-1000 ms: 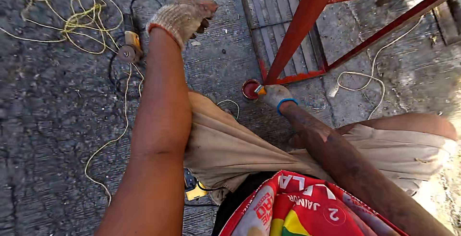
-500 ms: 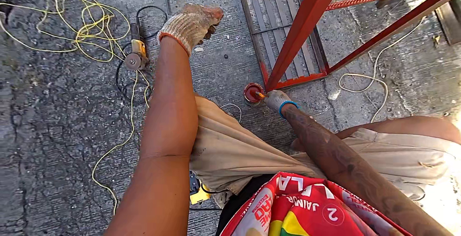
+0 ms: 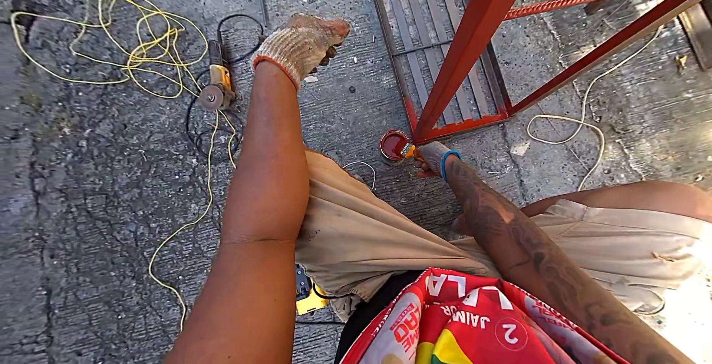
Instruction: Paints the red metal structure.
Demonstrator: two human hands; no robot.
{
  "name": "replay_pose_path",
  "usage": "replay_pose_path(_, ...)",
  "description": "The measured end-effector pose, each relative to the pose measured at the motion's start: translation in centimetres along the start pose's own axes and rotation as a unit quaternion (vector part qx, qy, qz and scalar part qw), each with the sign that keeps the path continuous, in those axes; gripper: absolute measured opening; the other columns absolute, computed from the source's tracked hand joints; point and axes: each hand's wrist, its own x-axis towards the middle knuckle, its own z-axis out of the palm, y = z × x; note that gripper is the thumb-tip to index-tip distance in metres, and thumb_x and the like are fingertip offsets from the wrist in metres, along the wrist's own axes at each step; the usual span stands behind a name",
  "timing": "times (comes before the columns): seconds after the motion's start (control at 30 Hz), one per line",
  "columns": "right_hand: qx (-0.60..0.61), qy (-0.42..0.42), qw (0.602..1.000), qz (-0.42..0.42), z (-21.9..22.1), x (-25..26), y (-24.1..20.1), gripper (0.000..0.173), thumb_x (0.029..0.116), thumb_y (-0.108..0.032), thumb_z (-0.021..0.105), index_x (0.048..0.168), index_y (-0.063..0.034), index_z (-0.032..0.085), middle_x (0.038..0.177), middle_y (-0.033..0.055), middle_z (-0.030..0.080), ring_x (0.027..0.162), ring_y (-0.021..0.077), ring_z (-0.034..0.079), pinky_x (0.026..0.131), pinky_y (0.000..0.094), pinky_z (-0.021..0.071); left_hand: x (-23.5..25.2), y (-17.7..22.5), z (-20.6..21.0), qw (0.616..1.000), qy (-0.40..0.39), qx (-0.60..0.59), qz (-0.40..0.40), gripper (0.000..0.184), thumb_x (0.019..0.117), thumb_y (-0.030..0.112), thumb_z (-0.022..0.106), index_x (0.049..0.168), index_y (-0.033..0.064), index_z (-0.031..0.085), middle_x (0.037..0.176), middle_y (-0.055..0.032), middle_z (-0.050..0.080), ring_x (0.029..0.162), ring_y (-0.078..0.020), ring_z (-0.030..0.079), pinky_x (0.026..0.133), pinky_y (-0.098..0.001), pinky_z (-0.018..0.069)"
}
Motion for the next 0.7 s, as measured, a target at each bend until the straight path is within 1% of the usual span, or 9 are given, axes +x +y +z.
replay_pose_path(0.13, 0.006, -0.016, 1.0, -0.003, -1.1, -0.6, 0.4, 0.033, 0.1082, -0.036, 0.052, 0.124, -0.0087, 0.061, 0.094, 0.0074, 0.063, 0.071, 0.0157, 0.062, 0.069, 0.0347, 0.0581, -0.2, -0.4, -0.2, 1.0, 0.004, -0.002, 0.003, 0.047, 0.0997, 0.06, 0.052, 0.124, 0.0233, 0.069, 0.107, 0.0021, 0.069, 0.09, -0.0082, 0.065, 0.083, -0.0352, 0.054)
replay_pose_path(0.2, 0.009, -0.02, 1.0, -0.009, -1.8, -1.4, 0.8, 0.033, 0.1079, -0.037, 0.052, 0.124, -0.0094, 0.061, 0.092, 0.006, 0.062, 0.068, 0.0144, 0.061, 0.066, 0.033, 0.0575, -0.4, -0.6, -0.5, 1.0, 0.012, -0.003, 0.007, 0.046, 0.0999, 0.059, 0.052, 0.122, 0.0231, 0.069, 0.105, 0.0028, 0.069, 0.089, -0.0074, 0.065, 0.083, -0.0348, 0.0544)
replay_pose_path(0.27, 0.023, -0.024, 0.999, -0.021, -2.5, -1.9, 1.3, 0.033, 0.1071, -0.037, 0.054, 0.124, -0.01, 0.061, 0.086, 0.0041, 0.061, 0.063, 0.0131, 0.059, 0.063, 0.0316, 0.0582, -0.4, -0.9, -0.9, 1.0, 0.018, -0.018, 0.008, 0.044, 0.0997, 0.059, 0.053, 0.122, 0.0239, 0.069, 0.105, 0.0044, 0.069, 0.089, -0.0065, 0.066, 0.082, -0.0337, 0.0551)
replay_pose_path(0.33, 0.059, -0.043, 0.997, -0.037, -3.3, -1.8, 2.0, 0.033, 0.1074, -0.036, 0.054, 0.128, -0.0102, 0.059, 0.085, 0.0042, 0.061, 0.064, 0.014, 0.061, 0.066, 0.0338, 0.0602, -0.6, -0.9, -1.3, 0.999, 0.024, -0.049, 0.001, 0.042, 0.1007, 0.055, 0.055, 0.126, 0.0239, 0.068, 0.109, 0.0038, 0.07, 0.092, -0.0065, 0.067, 0.083, -0.0321, 0.0553)
replay_pose_path(0.43, 0.11, -0.069, 0.99, -0.064, -4.5, -2.5, 2.8, 0.033, 0.1067, -0.031, 0.056, 0.134, -0.0113, 0.058, 0.09, 0.0053, 0.063, 0.068, 0.0152, 0.062, 0.071, 0.0362, 0.0601, -0.7, -1.1, -1.3, 0.997, 0.035, -0.07, -0.001, 0.039, 0.1008, 0.052, 0.056, 0.126, 0.0252, 0.068, 0.109, 0.0045, 0.069, 0.092, -0.006, 0.066, 0.082, -0.0307, 0.0551)
replay_pose_path(0.5, 0.132, -0.089, 0.983, -0.093, -5.8, -3.4, 3.3, 0.035, 0.1036, -0.028, 0.062, 0.135, -0.0119, 0.058, 0.091, 0.0052, 0.064, 0.07, 0.0155, 0.064, 0.072, 0.0372, 0.0609, -0.4, -1.5, -1.5, 0.997, 0.042, -0.069, -0.005, 0.041, 0.0999, 0.055, 0.055, 0.125, 0.0256, 0.068, 0.108, 0.0046, 0.07, 0.091, -0.0065, 0.066, 0.081, -0.0321, 0.0548)
replay_pose_path(0.57, 0.121, -0.109, 0.978, -0.129, -7.7, -4.7, 3.6, 0.04, 0.0985, -0.024, 0.069, 0.136, -0.0143, 0.059, 0.096, 0.0056, 0.067, 0.074, 0.0165, 0.067, 0.076, 0.0383, 0.0621, -0.1, -2.2, -2.0, 0.996, 0.044, -0.075, -0.015, 0.045, 0.0989, 0.059, 0.055, 0.125, 0.0245, 0.068, 0.108, 0.0032, 0.069, 0.093, -0.0088, 0.066, 0.083, -0.0357, 0.0545)
replay_pose_path(0.63, 0.068, -0.078, 0.983, -0.151, -9.4, -6.2, 3.2, 0.042, 0.0966, -0.018, 0.071, 0.137, -0.0144, 0.061, 0.101, 0.0077, 0.069, 0.076, 0.017, 0.069, 0.074, 0.0367, 0.0629, -0.1, -2.9, -2.4, 0.995, 0.045, -0.084, -0.019, 0.046, 0.0982, 0.061, 0.054, 0.124, 0.025, 0.068, 0.109, 0.0042, 0.068, 0.094, -0.0082, 0.065, 0.084, -0.0356, 0.054)
replay_pose_path(0.7, -0.058, 0.016, 0.986, -0.154, -10.2, -6.8, 2.0, 0.037, 0.0995, -0.013, 0.066, 0.136, -0.0143, 0.064, 0.105, 0.0088, 0.069, 0.076, 0.0156, 0.065, 0.072, 0.0341, 0.0578, 0.0, -3.2, -2.6, 0.993, 0.05, -0.103, -0.017, 0.045, 0.0989, 0.059, 0.054, 0.125, 0.0259, 0.068, 0.112, 0.0055, 0.069, 0.097, -0.0075, 0.066, 0.085, -0.0349, 0.0543)
